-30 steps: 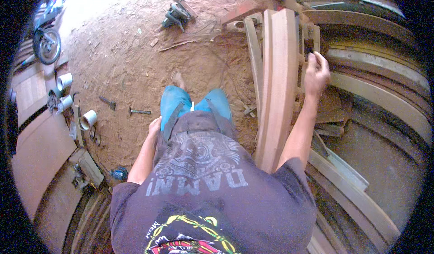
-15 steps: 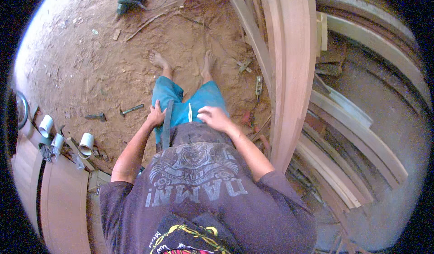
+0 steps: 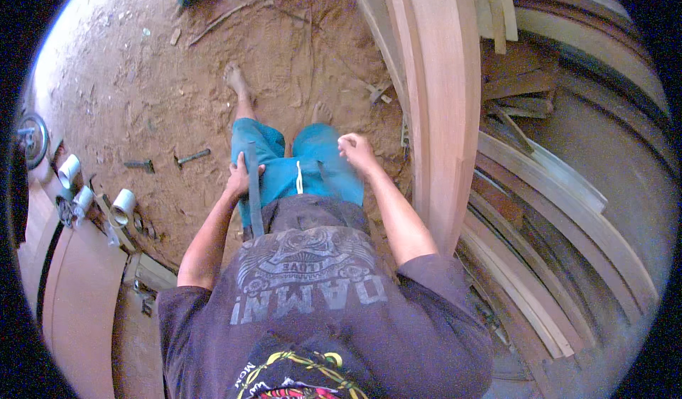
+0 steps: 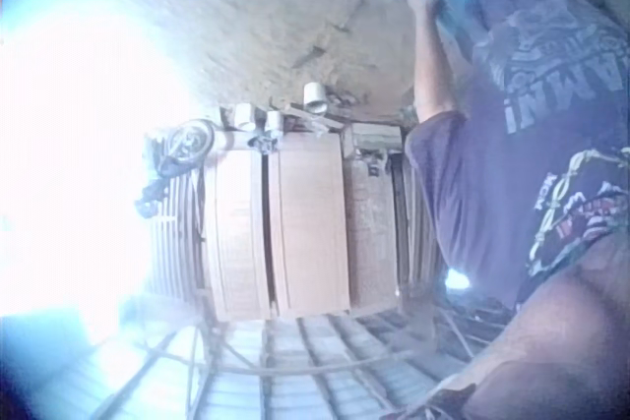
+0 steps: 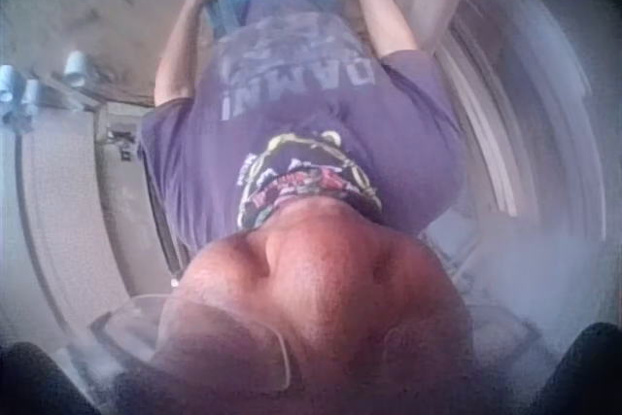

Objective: The person measures and marks a long wooden plank using a ruler and a pencil, then uses a hammer and a small wooden block to make indentations along the marked line. The person repeatedly measures and marks the plank.

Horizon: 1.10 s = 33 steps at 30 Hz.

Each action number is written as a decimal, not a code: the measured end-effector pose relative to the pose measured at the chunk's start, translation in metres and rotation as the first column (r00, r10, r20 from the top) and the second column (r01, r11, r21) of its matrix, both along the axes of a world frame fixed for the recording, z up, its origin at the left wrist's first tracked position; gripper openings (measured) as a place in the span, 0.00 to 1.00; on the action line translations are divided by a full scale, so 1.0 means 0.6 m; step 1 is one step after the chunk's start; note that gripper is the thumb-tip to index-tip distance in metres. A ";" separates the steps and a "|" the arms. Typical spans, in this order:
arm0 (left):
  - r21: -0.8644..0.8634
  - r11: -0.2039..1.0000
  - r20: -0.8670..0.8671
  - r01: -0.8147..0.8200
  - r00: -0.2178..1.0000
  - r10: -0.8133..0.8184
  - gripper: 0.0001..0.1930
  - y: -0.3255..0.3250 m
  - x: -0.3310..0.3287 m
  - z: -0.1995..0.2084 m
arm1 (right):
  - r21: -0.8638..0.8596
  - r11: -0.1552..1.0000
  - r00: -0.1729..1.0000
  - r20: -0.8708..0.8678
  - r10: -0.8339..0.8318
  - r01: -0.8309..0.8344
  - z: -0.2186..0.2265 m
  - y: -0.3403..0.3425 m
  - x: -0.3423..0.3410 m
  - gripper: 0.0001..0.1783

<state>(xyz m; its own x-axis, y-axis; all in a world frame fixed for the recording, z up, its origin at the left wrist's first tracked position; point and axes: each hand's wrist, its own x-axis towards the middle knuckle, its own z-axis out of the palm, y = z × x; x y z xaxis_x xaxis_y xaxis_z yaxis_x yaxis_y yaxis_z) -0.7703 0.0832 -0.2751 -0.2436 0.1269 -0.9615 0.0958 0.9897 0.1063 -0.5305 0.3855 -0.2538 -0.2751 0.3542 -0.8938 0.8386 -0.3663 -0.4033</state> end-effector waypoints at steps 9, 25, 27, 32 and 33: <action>-0.148 0.961 -0.019 -0.234 0.972 0.234 0.58 -0.070 0.113 -0.068 | -0.052 0.971 0.970 0.073 -0.230 0.234 -0.185 0.035 0.113 0.14; 0.047 0.458 -0.488 -0.888 0.380 0.786 0.43 -0.462 -0.034 -0.666 | 0.141 0.989 0.837 0.535 -0.110 0.040 -0.682 0.301 0.238 0.45; 0.050 0.422 -0.512 -0.905 0.339 0.789 0.44 -0.483 -0.035 -0.714 | 0.142 0.990 0.851 0.520 -0.067 -0.009 -0.714 0.318 0.231 0.45; 0.109 0.349 -0.403 -0.931 0.280 0.871 0.48 -0.517 -0.032 -0.754 | 0.197 0.968 0.880 0.472 0.044 -0.154 -0.762 0.365 0.228 0.45; 0.121 0.329 -0.433 -0.936 0.249 0.866 0.49 -0.515 -0.025 -0.763 | 0.216 0.958 0.887 0.457 0.071 -0.188 -0.764 0.378 0.234 0.45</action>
<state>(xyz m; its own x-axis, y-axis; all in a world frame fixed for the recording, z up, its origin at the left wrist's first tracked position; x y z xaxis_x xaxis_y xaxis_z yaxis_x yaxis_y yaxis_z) -0.7852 -0.2258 -0.7332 -0.4170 -0.5301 -0.7383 -0.8767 0.4488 0.1729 -0.3901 0.6121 -0.7125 0.0675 0.5676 -0.8206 0.9827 -0.1801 -0.0437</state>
